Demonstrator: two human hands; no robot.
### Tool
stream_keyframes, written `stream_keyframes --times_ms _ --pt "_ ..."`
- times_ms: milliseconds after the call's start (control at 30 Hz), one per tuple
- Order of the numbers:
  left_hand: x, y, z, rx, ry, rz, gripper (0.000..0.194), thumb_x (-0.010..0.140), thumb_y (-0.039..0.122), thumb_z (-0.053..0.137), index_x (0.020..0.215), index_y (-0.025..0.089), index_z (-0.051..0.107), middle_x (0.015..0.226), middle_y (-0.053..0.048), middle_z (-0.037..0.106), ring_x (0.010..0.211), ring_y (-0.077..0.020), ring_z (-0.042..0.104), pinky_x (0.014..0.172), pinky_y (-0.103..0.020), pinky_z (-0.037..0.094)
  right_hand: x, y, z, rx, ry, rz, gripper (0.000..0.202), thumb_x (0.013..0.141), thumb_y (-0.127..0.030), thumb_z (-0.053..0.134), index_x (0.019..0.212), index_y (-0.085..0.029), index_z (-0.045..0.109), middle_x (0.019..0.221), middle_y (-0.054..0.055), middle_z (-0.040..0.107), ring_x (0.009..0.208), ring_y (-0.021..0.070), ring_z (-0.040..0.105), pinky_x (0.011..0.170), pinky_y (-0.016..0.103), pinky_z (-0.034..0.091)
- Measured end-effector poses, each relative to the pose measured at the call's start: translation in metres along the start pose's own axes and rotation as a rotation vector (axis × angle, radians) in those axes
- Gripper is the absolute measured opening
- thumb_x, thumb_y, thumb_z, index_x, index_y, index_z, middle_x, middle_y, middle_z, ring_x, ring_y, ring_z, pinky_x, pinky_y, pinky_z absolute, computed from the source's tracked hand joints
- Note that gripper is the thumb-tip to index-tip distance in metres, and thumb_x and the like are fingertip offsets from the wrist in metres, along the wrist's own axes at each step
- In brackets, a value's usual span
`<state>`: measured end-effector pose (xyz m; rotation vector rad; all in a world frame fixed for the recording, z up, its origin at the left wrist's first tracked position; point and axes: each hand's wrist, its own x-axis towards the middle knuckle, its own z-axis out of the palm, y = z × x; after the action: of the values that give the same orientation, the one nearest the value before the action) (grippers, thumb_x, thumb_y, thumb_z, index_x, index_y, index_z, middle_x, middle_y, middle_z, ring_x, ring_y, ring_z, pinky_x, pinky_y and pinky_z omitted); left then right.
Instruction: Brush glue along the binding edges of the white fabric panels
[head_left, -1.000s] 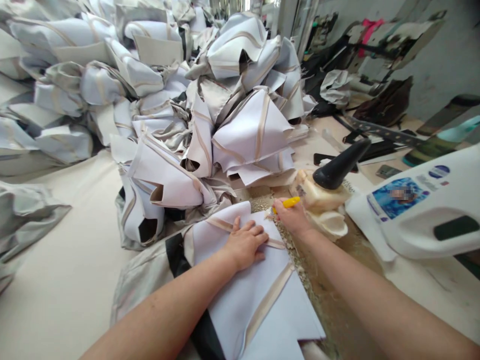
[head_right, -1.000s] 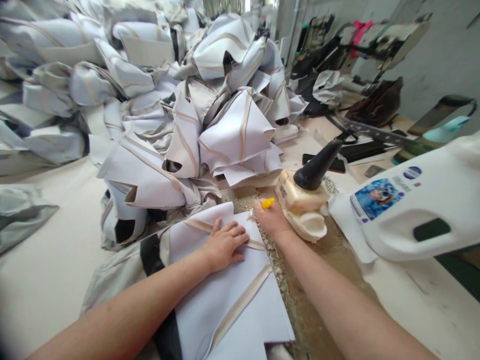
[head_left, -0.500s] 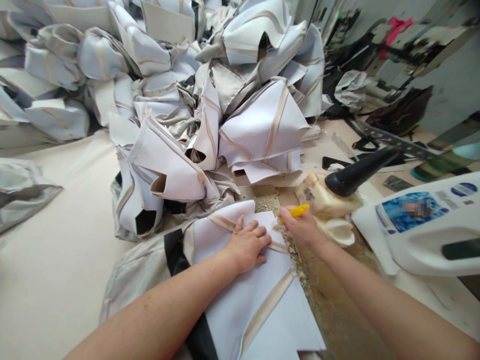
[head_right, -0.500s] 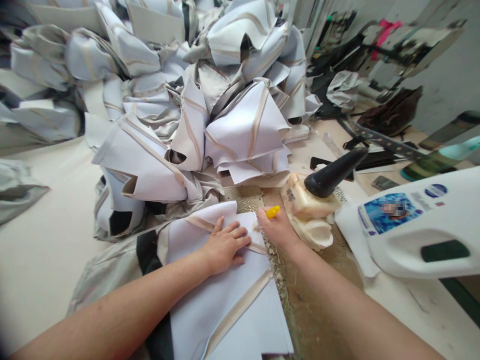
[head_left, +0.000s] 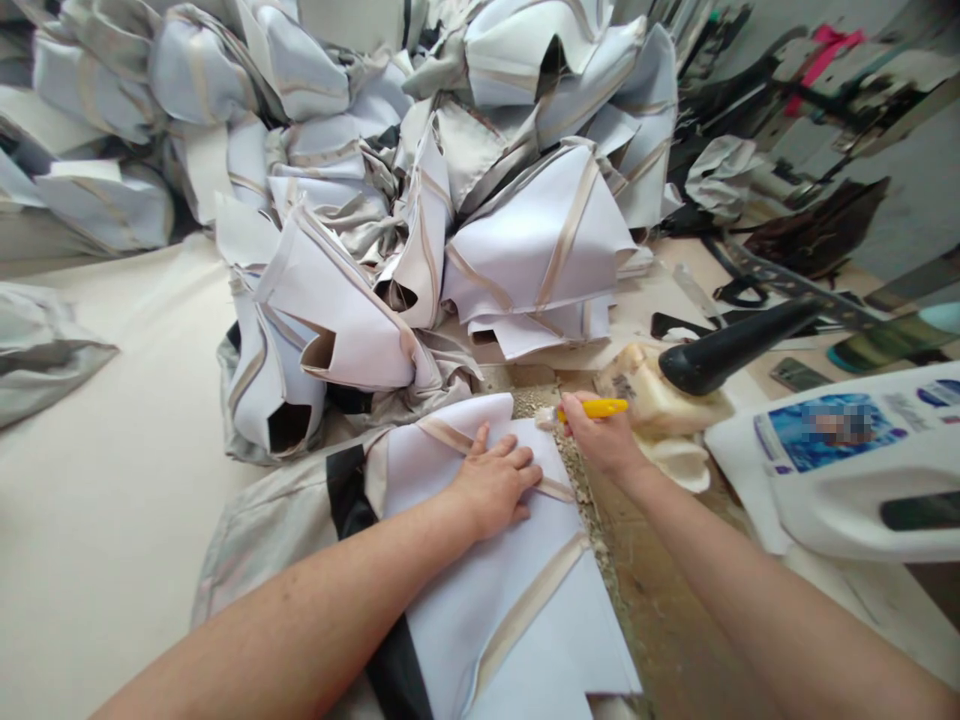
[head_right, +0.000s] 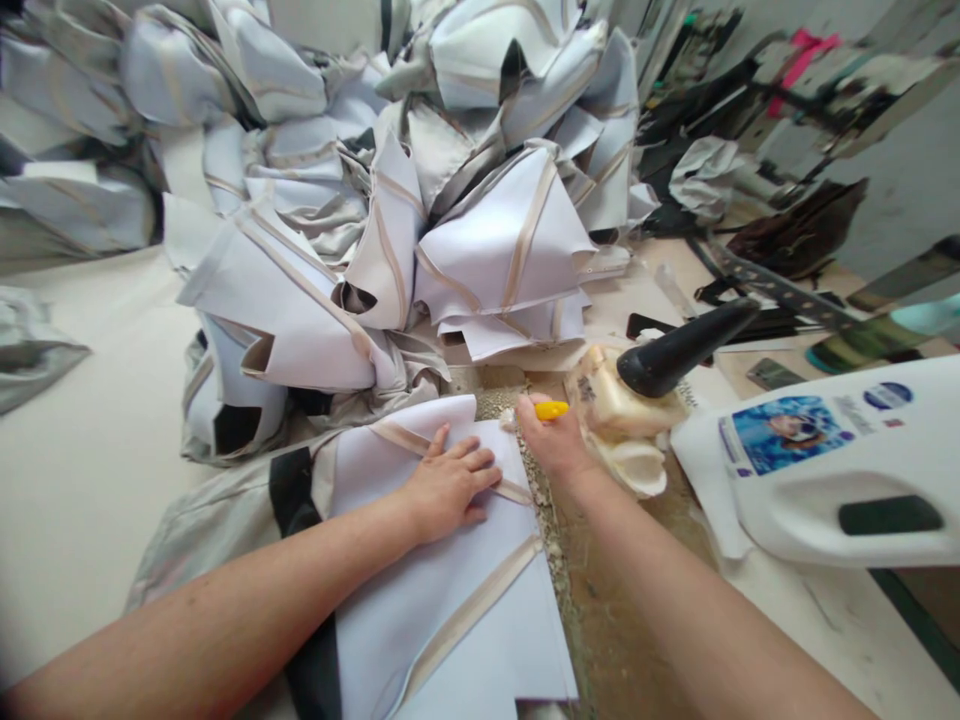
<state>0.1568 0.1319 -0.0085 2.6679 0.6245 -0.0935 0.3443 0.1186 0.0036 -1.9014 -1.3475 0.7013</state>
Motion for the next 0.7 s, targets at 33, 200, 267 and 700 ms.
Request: stream_keyframes --times_ms 33,200,267,700 --pt "0.0 0.0 0.0 0.001 0.004 0.0 0.045 0.075 0.04 0.061 0.116 0.028 0.048 0.122 -0.003 0.049 0.122 -0.028 0.032 0.101 -0.064 0.007 0.001 0.0 0.002 0.01 0.003 -0.004 0.036 0.083 -0.042 0.036 0.063 -0.017 0.052 0.052 -0.002 0.049 0.05 0.0123 0.048 0.051 0.024 0.038" --pt "0.001 0.001 -0.001 -0.007 0.004 -0.007 0.043 0.075 0.039 0.061 0.115 0.028 0.049 0.121 -0.003 0.049 0.122 -0.0278 0.032 0.102 -0.063 0.005 -0.035 0.001 -0.011 -0.021 -0.12 0.053 0.035 0.082 -0.04 0.041 0.058 -0.017 0.052 0.044 -0.003 0.044 0.043 0.0115 0.044 0.043 0.023 0.033" --pt "0.001 0.001 0.0 -0.014 0.009 -0.003 0.043 0.075 0.038 0.061 0.115 0.028 0.049 0.122 -0.003 0.049 0.122 -0.0278 0.032 0.102 -0.063 0.005 -0.053 0.0 -0.021 -0.042 -0.142 0.076 0.035 0.083 -0.039 0.041 0.059 -0.017 0.054 0.045 -0.003 0.044 0.043 0.0113 0.044 0.044 0.023 0.034" --pt "0.001 0.006 0.001 0.026 0.028 -0.005 0.042 0.078 0.043 0.056 0.116 0.027 0.05 0.121 -0.005 0.05 0.122 -0.0279 0.031 0.103 -0.06 0.001 -0.093 0.015 -0.024 -0.067 -0.12 0.035 0.037 0.086 -0.043 0.039 0.061 -0.019 0.051 0.053 -0.001 0.049 0.052 0.0138 0.048 0.05 0.024 0.039"
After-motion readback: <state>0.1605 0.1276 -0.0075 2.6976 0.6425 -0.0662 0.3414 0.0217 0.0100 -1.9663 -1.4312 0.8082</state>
